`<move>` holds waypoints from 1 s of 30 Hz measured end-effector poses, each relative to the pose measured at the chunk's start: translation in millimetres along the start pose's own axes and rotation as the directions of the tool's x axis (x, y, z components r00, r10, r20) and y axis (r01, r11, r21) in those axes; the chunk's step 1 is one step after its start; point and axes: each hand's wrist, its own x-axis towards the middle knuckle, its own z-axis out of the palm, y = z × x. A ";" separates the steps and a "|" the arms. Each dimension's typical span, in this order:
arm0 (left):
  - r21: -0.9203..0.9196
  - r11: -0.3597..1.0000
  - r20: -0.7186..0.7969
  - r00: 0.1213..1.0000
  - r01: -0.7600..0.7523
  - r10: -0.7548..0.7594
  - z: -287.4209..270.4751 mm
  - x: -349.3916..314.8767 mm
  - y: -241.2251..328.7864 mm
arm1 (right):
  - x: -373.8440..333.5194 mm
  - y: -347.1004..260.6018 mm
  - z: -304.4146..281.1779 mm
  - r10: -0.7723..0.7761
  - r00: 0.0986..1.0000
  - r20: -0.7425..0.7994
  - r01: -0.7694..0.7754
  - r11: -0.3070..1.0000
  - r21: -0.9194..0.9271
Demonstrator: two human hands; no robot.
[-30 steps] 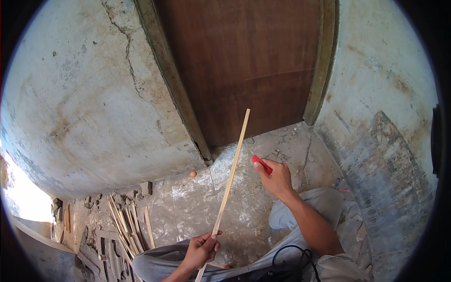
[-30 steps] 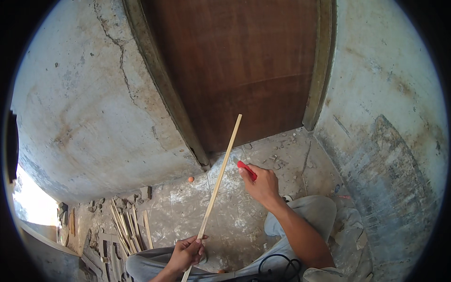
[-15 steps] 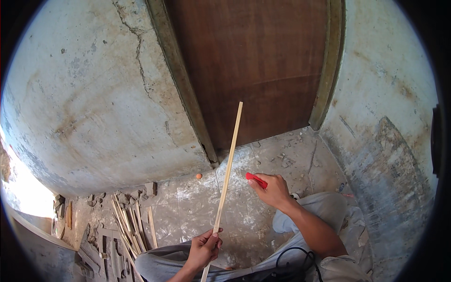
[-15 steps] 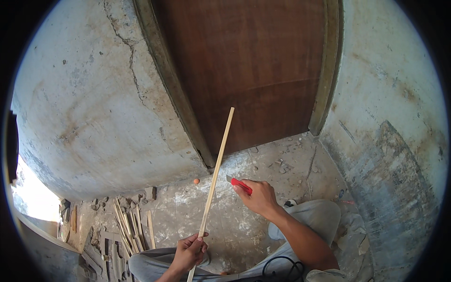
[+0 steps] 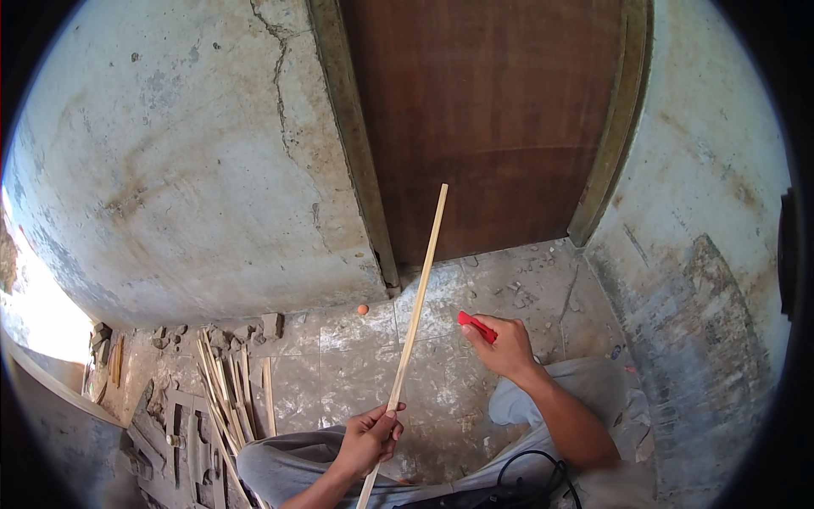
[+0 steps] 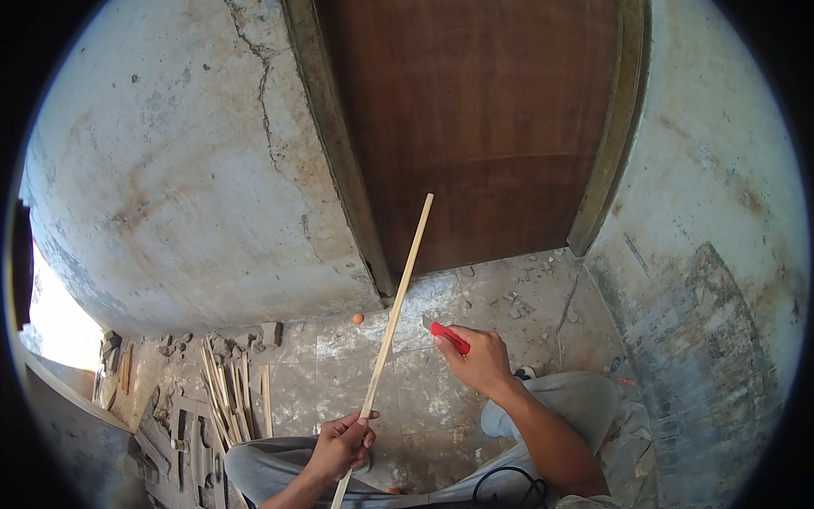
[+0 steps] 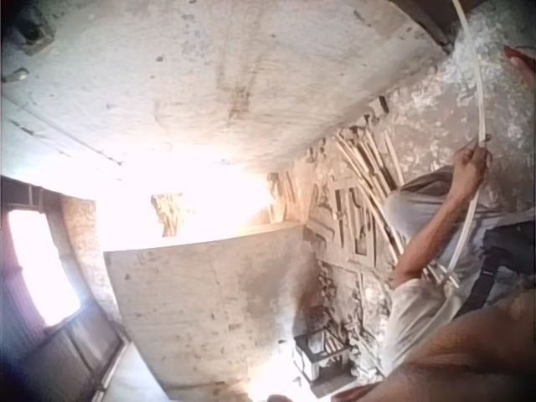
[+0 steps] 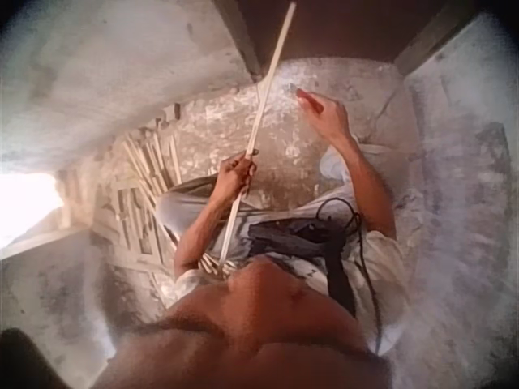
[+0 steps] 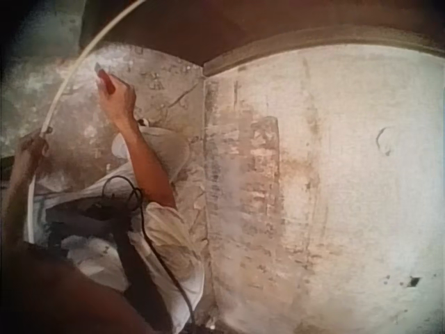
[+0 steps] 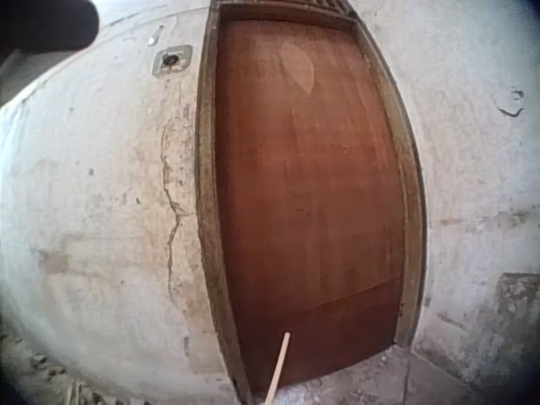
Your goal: The person holds a thin bamboo strip and uses a small red knife to shave down the edges and surface, smoothing the material. They repeatedly run the blade along the length of the strip to remove thin layers of wood.
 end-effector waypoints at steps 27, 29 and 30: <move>0.032 0.999 0.030 1.000 0.010 -0.011 1.0 6.4 2.0 | -36.2 -22.2 45.6 -0.222 0.903 0.367 0.261 0.963 -0.059; 0.017 1.000 0.031 0.999 0.025 -0.025 1.9 5.6 2.8 | -38.0 -22.3 45.6 -0.229 0.909 0.347 0.264 0.963 -0.056; -0.007 1.000 0.039 0.999 0.024 -0.024 2.5 5.3 2.3 | -39.1 -22.3 45.1 -0.238 0.914 0.328 0.270 0.961 -0.054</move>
